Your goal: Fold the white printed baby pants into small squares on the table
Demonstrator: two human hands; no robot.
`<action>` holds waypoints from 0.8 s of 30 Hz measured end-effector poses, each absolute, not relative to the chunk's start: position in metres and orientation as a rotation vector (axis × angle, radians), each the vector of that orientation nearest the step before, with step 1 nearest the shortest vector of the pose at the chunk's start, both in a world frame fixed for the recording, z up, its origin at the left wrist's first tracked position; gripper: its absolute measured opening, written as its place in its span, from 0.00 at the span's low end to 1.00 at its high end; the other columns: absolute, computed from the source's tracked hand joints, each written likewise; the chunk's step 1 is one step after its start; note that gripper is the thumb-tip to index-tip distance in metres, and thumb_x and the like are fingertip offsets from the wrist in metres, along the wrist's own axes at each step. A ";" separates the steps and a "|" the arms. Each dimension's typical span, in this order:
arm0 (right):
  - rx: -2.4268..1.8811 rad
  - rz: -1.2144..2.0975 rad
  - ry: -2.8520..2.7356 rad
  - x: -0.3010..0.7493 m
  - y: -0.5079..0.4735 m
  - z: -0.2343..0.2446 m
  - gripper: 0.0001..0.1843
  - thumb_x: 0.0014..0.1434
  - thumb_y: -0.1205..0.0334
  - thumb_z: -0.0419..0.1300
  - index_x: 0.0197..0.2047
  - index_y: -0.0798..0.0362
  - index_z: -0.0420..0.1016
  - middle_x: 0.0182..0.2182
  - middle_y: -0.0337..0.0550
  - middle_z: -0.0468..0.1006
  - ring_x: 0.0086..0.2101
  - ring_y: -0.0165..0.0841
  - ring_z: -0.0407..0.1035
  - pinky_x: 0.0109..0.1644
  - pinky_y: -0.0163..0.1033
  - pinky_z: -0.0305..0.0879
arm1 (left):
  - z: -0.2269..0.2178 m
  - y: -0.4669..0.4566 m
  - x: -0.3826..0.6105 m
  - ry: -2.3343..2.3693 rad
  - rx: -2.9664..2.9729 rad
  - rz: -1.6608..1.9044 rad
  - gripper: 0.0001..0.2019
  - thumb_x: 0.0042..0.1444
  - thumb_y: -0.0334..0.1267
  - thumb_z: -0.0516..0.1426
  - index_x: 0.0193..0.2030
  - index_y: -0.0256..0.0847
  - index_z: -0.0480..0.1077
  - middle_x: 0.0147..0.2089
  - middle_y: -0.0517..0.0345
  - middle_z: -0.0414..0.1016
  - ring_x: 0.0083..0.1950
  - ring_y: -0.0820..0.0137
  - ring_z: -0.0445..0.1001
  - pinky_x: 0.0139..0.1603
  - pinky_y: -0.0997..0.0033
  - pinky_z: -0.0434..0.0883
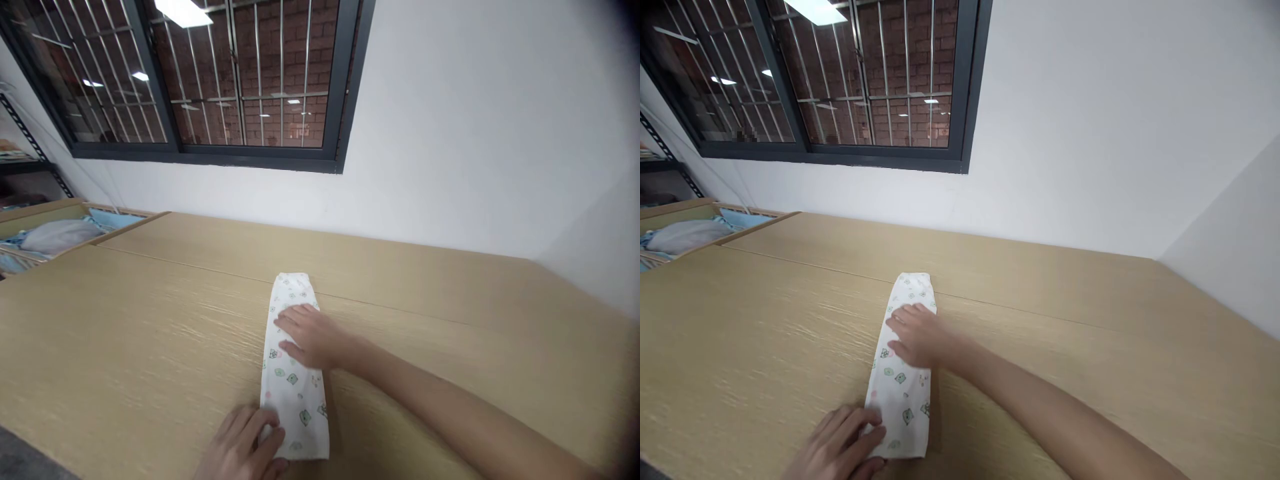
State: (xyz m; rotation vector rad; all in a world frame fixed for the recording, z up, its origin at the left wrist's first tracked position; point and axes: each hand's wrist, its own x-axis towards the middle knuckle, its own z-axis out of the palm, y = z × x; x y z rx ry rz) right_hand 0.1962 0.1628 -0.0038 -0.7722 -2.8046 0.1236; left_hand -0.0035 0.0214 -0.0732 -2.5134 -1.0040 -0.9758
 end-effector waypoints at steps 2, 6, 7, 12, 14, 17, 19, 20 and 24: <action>-0.790 0.281 -2.838 0.207 0.124 0.004 0.15 0.70 0.57 0.53 0.52 0.56 0.73 0.44 0.52 0.77 0.44 0.42 0.69 0.52 0.49 0.64 | -0.067 0.021 -0.004 -1.006 -2.547 -0.927 0.12 0.69 0.34 0.48 0.38 0.43 0.71 0.35 0.58 0.77 0.31 0.67 0.76 0.30 0.68 0.73; -0.873 0.461 -2.800 0.228 0.067 0.001 0.13 0.67 0.52 0.57 0.45 0.52 0.73 0.42 0.47 0.75 0.41 0.39 0.69 0.47 0.43 0.65 | -0.072 0.019 0.001 -1.007 -2.552 -0.834 0.10 0.67 0.31 0.48 0.39 0.42 0.69 0.36 0.56 0.77 0.32 0.63 0.75 0.31 0.64 0.72; -0.886 0.471 -2.793 0.232 0.057 -0.004 0.13 0.66 0.50 0.58 0.44 0.51 0.72 0.42 0.46 0.75 0.42 0.39 0.69 0.47 0.43 0.65 | -0.075 0.019 0.002 -1.011 -2.548 -0.812 0.10 0.66 0.30 0.47 0.39 0.42 0.68 0.36 0.56 0.76 0.32 0.63 0.75 0.32 0.63 0.72; -0.924 0.159 -2.742 0.235 0.033 -0.044 0.09 0.63 0.59 0.61 0.46 0.52 0.72 0.41 0.44 0.77 0.40 0.39 0.70 0.45 0.43 0.67 | -0.085 0.021 0.007 -1.039 -2.496 -0.665 0.09 0.62 0.25 0.48 0.41 0.39 0.67 0.37 0.51 0.76 0.34 0.60 0.75 0.35 0.60 0.74; -0.903 -0.083 -2.683 0.232 0.031 -0.059 0.07 0.63 0.65 0.57 0.45 0.54 0.72 0.39 0.45 0.78 0.37 0.39 0.69 0.42 0.44 0.67 | -0.088 0.022 0.008 -1.069 -2.481 -0.610 0.09 0.62 0.24 0.48 0.42 0.38 0.66 0.39 0.49 0.76 0.36 0.59 0.76 0.38 0.58 0.74; -0.812 -0.395 -2.592 0.230 0.029 -0.073 0.13 0.64 0.71 0.52 0.48 0.58 0.74 0.36 0.49 0.79 0.33 0.39 0.69 0.38 0.44 0.66 | -0.090 0.025 0.006 -1.125 -2.554 -0.587 0.10 0.61 0.23 0.48 0.44 0.38 0.65 0.39 0.50 0.76 0.37 0.59 0.76 0.39 0.58 0.75; -0.758 -0.525 -2.526 0.229 0.026 -0.077 0.16 0.64 0.73 0.50 0.50 0.61 0.74 0.34 0.50 0.79 0.31 0.40 0.70 0.36 0.44 0.66 | -0.089 0.026 0.003 -1.158 -2.637 -0.625 0.10 0.62 0.24 0.47 0.44 0.39 0.65 0.40 0.49 0.76 0.39 0.60 0.76 0.39 0.59 0.75; -0.743 -0.558 -2.496 0.229 0.025 -0.077 0.16 0.65 0.73 0.49 0.51 0.62 0.74 0.33 0.50 0.79 0.31 0.39 0.70 0.36 0.44 0.66 | -0.087 0.026 0.002 -1.179 -2.686 -0.646 0.09 0.62 0.25 0.47 0.44 0.39 0.65 0.40 0.50 0.76 0.39 0.61 0.76 0.39 0.60 0.75; -0.727 -0.510 -2.410 0.228 0.016 -0.072 0.13 0.65 0.75 0.49 0.40 0.56 0.74 0.24 0.41 0.75 0.24 0.34 0.67 0.30 0.39 0.62 | -0.062 0.019 -0.004 -1.324 -2.927 -0.689 0.04 0.61 0.30 0.54 0.37 0.43 0.67 0.36 0.59 0.76 0.36 0.67 0.75 0.36 0.69 0.74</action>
